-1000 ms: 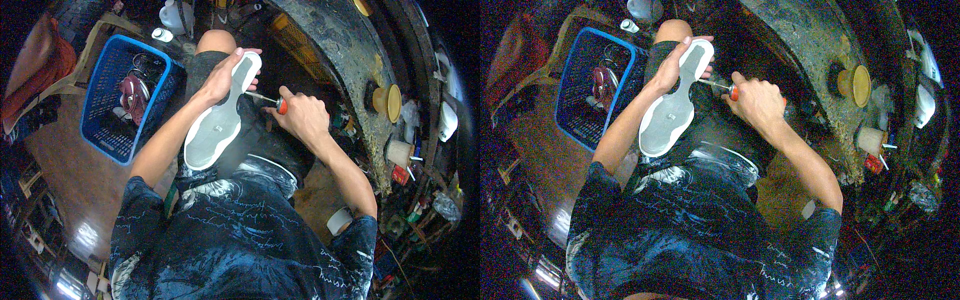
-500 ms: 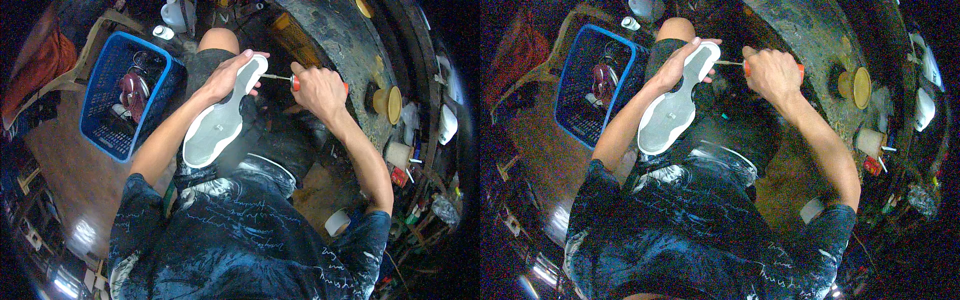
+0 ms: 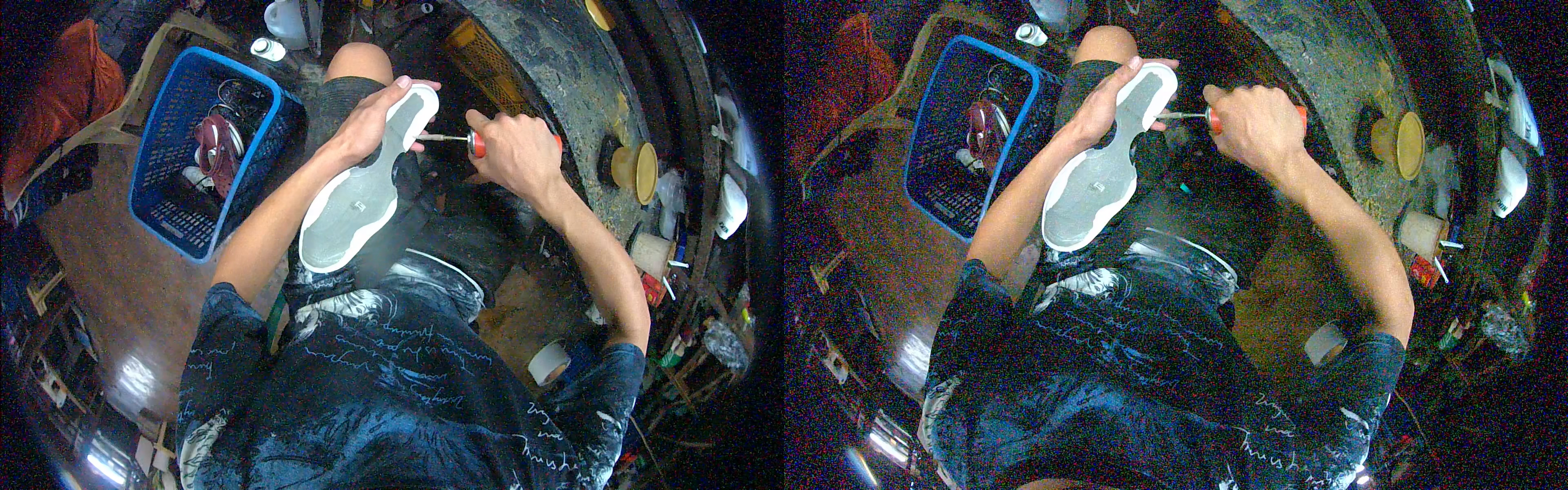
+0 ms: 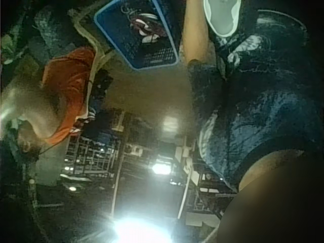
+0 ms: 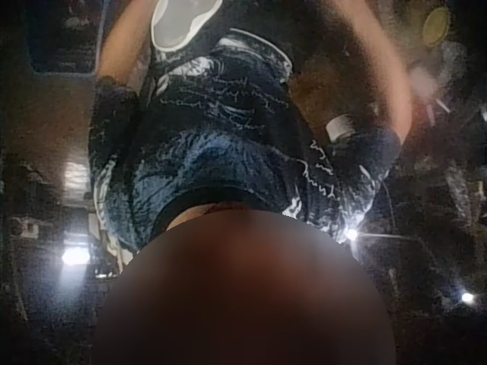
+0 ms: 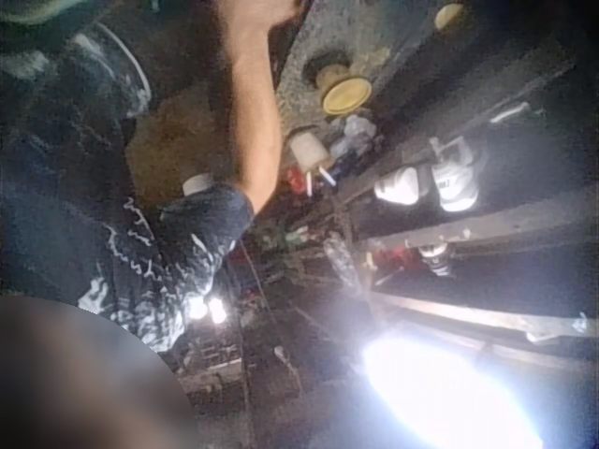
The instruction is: The person applies a substance to the edges of a white shoe sole using a brush, then uses a red-handled tool to scrape and smooth the sole surface. The person works on the sole while seated on the floor in a cluttered workshop.
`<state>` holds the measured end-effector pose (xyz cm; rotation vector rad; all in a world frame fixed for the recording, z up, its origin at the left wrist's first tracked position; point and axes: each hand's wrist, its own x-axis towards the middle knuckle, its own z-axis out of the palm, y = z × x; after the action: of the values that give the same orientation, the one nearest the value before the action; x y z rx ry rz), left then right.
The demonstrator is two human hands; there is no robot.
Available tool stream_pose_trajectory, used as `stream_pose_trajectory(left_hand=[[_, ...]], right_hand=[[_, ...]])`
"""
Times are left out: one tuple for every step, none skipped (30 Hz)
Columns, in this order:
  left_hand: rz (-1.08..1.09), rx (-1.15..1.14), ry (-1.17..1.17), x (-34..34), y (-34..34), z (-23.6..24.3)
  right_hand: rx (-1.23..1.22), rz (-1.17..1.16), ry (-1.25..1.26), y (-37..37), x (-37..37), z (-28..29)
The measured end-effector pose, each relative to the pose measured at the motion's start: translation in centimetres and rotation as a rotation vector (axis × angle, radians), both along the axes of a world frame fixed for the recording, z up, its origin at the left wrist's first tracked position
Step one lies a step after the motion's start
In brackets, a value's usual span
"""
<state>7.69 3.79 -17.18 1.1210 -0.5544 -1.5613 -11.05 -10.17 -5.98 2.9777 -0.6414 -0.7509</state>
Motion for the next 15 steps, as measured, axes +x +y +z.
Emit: stream_pose_trajectory(left_hand=[[0.003, -0.009, 0.014, 0.0, 0.0, -0.1], [0.007, -0.014, 0.026, 0.0, 0.0, -0.1], [0.009, -0.015, 0.036, 0.0, 0.0, -0.2], [0.012, -0.016, 0.048, 0.0, 0.1, -0.3], [0.013, -0.015, 0.058, 0.0, 0.1, -0.3], [0.014, -0.013, 0.069, 0.1, 0.1, -0.3], [0.012, -0.026, 0.062, 0.1, 0.1, -0.4], [0.009, -0.04, 0.055, 0.1, 0.1, -0.4], [0.007, -0.056, 0.051, 0.2, 0.1, -0.3], [0.007, -0.052, 0.072, 0.2, 0.1, -0.3], [0.008, -0.054, 0.095, 0.2, 0.1, -0.3], [0.01, -0.035, 0.111, 0.3, 0.0, -0.3], [0.015, -0.052, 0.133, 0.3, 0.1, -0.3], [0.02, -0.048, 0.148, 0.3, 0.2, -0.3], [0.024, -0.053, 0.161, 0.2, 0.3, -0.4]], right_hand=[[0.005, -0.012, 0.01, 0.2, -0.1, -0.1], [0.003, -0.013, -0.006, 0.3, -0.2, -0.1], [0.003, -0.013, -0.021, 0.5, -0.3, -0.2], [-0.003, -0.014, -0.033, 0.7, -0.5, -0.3], [0.02, -0.026, -0.037, 0.9, -0.6, -0.4], [0.038, -0.039, -0.037, 1.1, -0.8, -0.5], [0.056, -0.047, -0.051, 1.2, -0.9, -0.6], [0.064, -0.046, -0.061, 1.2, -1.0, -0.6], [0.074, -0.04, -0.086, 1.2, -1.0, -0.6], [0.085, -0.045, -0.088, 1.2, -1.1, -0.6], [0.086, -0.055, -0.096, 1.2, -1.1, -0.6], [0.088, -0.075, -0.083, 1.3, -1.2, -0.6], [0.09, -0.095, -0.069, 1.4, -1.2, -0.6], [0.1, -0.098, -0.071, 1.6, -1.3, -0.6], [0.111, -0.101, -0.07, 1.9, -1.4, -0.6]])
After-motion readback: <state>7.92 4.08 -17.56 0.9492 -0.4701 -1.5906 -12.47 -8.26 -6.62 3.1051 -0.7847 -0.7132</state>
